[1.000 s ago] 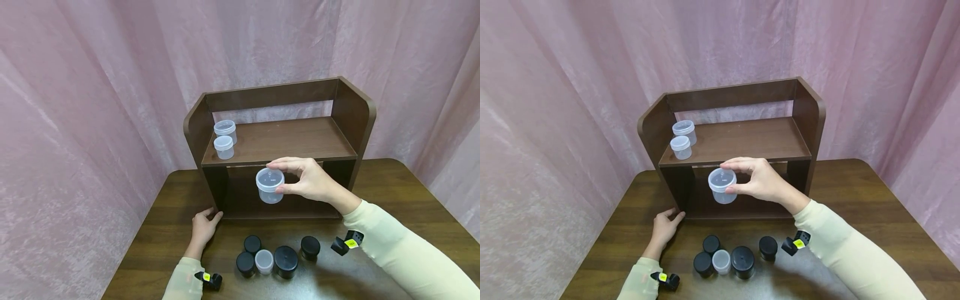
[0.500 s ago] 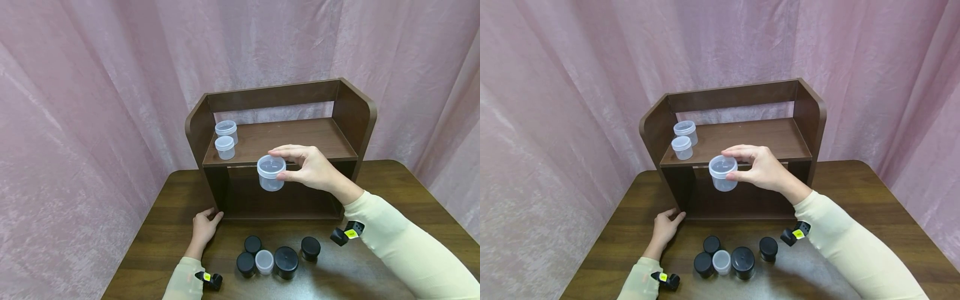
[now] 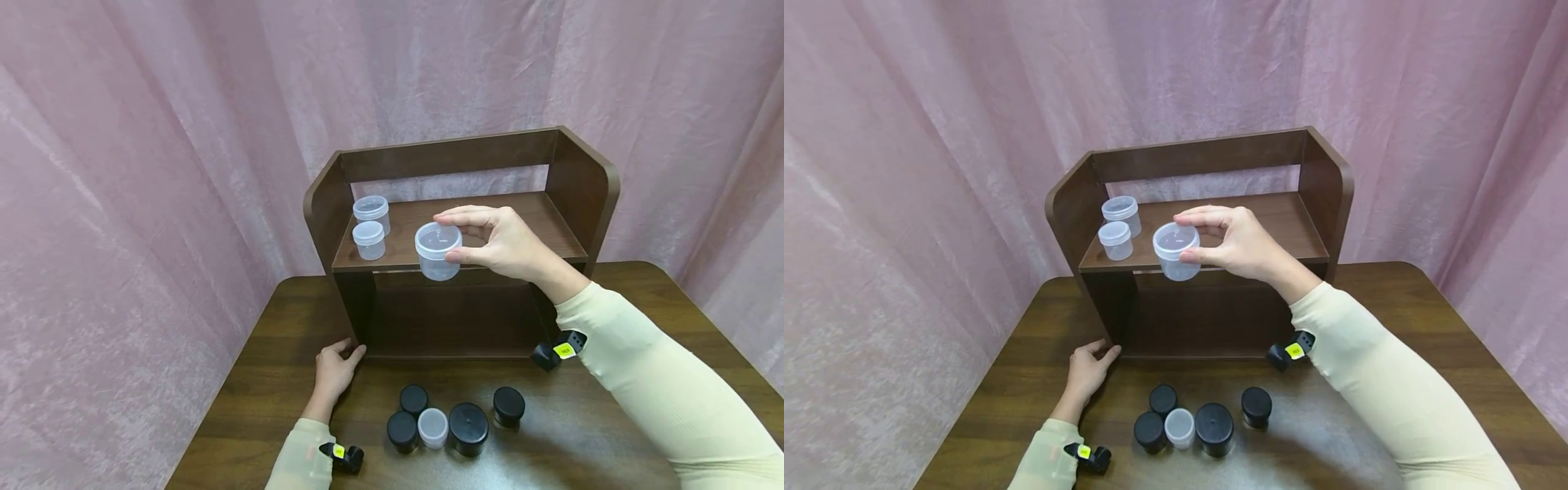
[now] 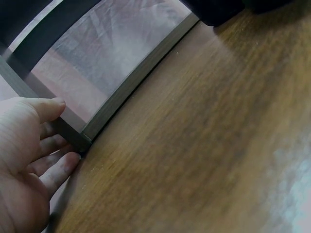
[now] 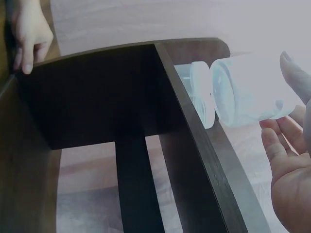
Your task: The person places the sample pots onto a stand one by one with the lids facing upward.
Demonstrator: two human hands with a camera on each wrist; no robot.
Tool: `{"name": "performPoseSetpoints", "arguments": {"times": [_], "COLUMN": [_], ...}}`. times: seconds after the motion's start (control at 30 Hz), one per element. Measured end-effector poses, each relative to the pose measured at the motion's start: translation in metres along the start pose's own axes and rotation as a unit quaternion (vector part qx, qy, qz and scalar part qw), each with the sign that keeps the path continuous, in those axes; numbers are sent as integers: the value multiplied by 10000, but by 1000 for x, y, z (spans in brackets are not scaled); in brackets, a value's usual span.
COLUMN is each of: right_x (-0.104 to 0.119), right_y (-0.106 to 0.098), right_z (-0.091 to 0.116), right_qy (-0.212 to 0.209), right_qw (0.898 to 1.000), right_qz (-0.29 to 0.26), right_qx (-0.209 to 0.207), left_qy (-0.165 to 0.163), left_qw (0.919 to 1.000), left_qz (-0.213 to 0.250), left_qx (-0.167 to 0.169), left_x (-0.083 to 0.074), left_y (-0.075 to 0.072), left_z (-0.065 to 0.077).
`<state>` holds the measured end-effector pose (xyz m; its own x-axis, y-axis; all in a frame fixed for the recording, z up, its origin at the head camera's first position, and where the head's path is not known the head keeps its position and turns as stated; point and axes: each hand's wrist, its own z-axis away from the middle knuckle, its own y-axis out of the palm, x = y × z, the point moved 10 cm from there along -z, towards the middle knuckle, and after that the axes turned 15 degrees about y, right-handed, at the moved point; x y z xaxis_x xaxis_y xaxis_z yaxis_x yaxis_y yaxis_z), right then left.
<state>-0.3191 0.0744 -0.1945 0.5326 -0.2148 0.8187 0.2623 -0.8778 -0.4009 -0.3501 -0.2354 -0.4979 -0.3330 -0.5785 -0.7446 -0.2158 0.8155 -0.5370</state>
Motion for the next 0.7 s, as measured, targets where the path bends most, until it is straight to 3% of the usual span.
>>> {"name": "performPoseSetpoints", "arguments": {"times": [0.3, 0.7], "right_x": [-15, -37], "right_y": [-6, 1], "right_z": [-24, -50], "right_qy": [270, 836], "right_qw": [9995, 9962], "right_qz": [29, -247], "right_qx": [-189, -2], "left_qy": [33, 10], "left_qw": [10000, 10000], "left_qz": [-8, 1], "left_qx": [10, -18], "left_x": [2, 1], "left_y": [2, 2], "left_z": [1, 2]}}
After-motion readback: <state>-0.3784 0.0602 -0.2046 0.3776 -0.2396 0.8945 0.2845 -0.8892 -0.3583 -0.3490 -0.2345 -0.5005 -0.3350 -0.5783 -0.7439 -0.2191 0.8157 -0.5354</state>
